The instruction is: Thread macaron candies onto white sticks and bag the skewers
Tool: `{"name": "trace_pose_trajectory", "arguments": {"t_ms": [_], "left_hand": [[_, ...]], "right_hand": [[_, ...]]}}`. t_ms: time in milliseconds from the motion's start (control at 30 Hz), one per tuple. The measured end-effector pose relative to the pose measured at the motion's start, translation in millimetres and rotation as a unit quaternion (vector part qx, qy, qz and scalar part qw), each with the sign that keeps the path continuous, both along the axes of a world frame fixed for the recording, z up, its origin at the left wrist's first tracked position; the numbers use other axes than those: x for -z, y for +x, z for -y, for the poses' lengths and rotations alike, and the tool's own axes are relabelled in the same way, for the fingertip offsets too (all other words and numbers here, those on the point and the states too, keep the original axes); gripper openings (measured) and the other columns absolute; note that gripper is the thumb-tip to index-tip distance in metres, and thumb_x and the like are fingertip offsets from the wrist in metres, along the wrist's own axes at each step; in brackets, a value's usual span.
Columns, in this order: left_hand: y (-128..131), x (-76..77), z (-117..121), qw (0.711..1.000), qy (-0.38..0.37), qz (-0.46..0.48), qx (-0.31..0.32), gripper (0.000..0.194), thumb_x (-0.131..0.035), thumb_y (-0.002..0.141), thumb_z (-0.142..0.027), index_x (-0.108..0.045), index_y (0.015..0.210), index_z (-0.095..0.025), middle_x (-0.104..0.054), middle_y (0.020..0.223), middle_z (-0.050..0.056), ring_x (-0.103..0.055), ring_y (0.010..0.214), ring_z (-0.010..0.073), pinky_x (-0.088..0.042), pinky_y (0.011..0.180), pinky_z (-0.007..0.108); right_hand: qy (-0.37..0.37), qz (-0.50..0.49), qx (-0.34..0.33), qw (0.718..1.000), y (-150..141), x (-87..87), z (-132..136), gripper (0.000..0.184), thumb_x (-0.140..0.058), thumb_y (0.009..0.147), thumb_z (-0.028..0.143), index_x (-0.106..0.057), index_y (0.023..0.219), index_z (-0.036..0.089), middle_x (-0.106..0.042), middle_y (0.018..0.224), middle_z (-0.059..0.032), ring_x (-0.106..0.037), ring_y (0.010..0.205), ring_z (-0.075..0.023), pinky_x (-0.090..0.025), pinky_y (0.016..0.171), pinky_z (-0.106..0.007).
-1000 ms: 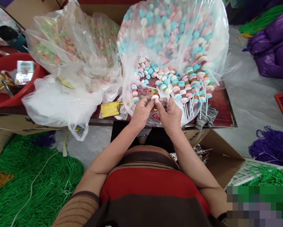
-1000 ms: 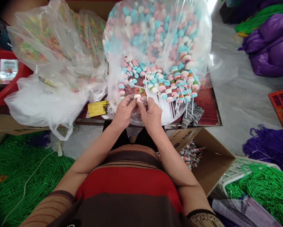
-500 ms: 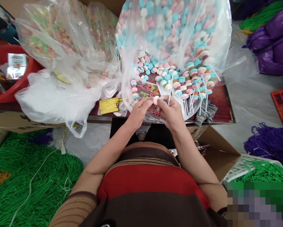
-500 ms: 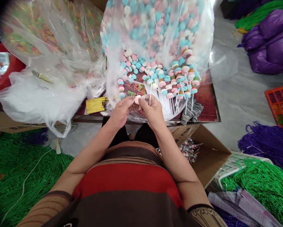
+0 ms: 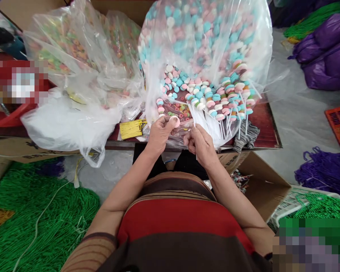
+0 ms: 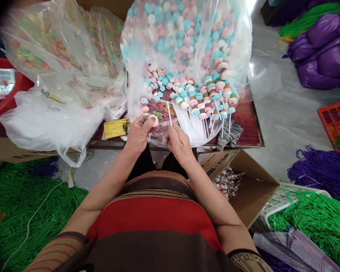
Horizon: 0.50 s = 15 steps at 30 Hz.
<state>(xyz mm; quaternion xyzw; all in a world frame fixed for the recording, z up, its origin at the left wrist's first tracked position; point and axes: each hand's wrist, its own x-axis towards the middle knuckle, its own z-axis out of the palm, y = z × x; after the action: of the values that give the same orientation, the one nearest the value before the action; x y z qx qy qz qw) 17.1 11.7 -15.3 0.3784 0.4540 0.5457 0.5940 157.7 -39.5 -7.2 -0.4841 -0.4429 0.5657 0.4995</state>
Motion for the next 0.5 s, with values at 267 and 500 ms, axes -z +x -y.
{"name": "trace_pose_trajectory", "arguments": {"t_ms": [267, 500], "left_hand": [[0.2, 4.8, 1.5, 0.999, 0.001, 0.040, 0.008, 0.045, -0.086, 0.072, -0.058, -0.071, 0.089, -0.019, -0.068, 0.074, -0.003, -0.062, 0.064, 0.0075, -0.048, 0.060, 0.020], [1.1, 5.8, 0.1, 0.999, 0.011, 0.047, -0.009, 0.042, -0.084, 0.075, -0.058, -0.071, 0.088, -0.020, -0.070, 0.075, -0.003, -0.064, 0.066, 0.0082, -0.051, 0.062, 0.022]], "right_hand": [[0.003, 0.008, -0.025, 1.000, -3.9, -3.5, 9.8, 0.049, -0.063, 0.091, 0.068, -0.070, 0.106, 0.021, -0.056, 0.057, 0.0062, -0.035, 0.042, -0.0075, -0.025, 0.040, -0.023], [0.020, 0.009, -0.011, 1.000, -0.2, -3.1, 10.3, 0.039, -0.065, 0.092, 0.061, -0.074, 0.088, 0.022, -0.063, 0.060, 0.0035, -0.044, 0.048, -0.0085, -0.037, 0.047, -0.023]]}}
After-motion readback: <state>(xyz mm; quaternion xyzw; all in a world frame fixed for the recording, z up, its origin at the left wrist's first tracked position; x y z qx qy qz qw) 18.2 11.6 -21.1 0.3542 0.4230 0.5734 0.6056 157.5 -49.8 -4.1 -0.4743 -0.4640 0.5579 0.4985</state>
